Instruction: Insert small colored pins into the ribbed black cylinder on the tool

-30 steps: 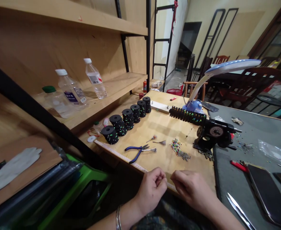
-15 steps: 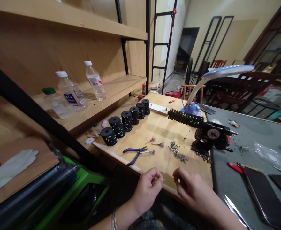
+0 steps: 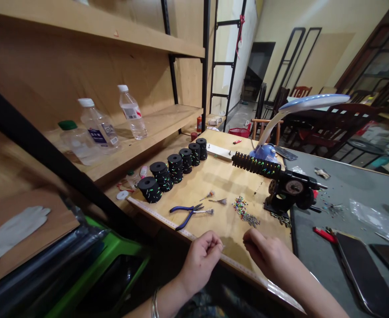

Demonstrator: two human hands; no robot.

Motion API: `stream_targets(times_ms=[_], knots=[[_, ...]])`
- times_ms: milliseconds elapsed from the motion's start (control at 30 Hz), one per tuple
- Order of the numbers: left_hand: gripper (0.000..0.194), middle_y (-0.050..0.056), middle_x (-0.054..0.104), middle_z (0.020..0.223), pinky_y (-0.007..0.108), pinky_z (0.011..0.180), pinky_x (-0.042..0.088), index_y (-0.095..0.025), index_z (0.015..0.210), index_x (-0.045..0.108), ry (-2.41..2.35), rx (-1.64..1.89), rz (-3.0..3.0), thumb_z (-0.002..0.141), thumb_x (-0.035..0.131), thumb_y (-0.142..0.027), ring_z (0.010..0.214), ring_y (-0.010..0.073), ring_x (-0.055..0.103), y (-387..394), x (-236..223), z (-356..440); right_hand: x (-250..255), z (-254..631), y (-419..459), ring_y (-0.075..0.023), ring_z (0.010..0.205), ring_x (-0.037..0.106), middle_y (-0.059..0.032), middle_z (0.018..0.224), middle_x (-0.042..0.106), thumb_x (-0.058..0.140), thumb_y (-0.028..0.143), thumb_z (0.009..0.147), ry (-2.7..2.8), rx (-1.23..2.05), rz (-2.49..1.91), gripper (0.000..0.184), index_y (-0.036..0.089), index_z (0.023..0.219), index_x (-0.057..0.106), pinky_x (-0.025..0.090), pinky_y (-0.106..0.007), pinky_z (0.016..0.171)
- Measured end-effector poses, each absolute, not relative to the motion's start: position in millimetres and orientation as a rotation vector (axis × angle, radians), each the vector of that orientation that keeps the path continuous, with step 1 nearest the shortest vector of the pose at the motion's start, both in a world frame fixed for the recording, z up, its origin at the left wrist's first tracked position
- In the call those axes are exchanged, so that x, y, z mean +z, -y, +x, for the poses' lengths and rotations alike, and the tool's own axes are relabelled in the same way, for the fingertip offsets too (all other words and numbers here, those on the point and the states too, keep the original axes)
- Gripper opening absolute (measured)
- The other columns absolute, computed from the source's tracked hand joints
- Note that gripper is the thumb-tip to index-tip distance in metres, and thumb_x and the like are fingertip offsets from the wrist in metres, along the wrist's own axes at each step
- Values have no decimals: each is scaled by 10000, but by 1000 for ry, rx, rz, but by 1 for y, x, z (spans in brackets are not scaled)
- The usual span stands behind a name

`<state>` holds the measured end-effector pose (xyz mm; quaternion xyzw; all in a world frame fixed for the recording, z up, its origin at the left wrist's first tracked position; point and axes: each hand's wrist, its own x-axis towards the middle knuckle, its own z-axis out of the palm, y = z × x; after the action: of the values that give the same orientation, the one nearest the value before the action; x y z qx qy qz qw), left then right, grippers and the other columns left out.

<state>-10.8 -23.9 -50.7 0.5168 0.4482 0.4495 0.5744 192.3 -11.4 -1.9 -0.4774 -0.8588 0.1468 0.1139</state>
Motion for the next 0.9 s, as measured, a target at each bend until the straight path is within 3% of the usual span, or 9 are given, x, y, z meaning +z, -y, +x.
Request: stream_targets(times_ms=[367, 900], knots=[[229, -51, 392, 622, 222, 546, 293, -172, 703, 492, -1022, 1045, 1185, 827, 562, -352, 587, 107, 349, 23, -52, -6, -1, 187, 8, -148, 498, 594, -28, 656, 682, 409, 212, 951, 2520, 386, -1298, 164, 199, 930, 570, 344, -244, 489], [197, -53, 387, 623, 223, 551, 294, -172, 708, 496, -1012, 1052, 1186, 824, 552, -320, 586, 107, 348, 23, -54, -3, -8, 193, 0, -169, 578, 681, -36, 673, 733, 454, 291, 984, 2570, 316, -1228, 238, 216, 940, 675, 383, -244, 524]])
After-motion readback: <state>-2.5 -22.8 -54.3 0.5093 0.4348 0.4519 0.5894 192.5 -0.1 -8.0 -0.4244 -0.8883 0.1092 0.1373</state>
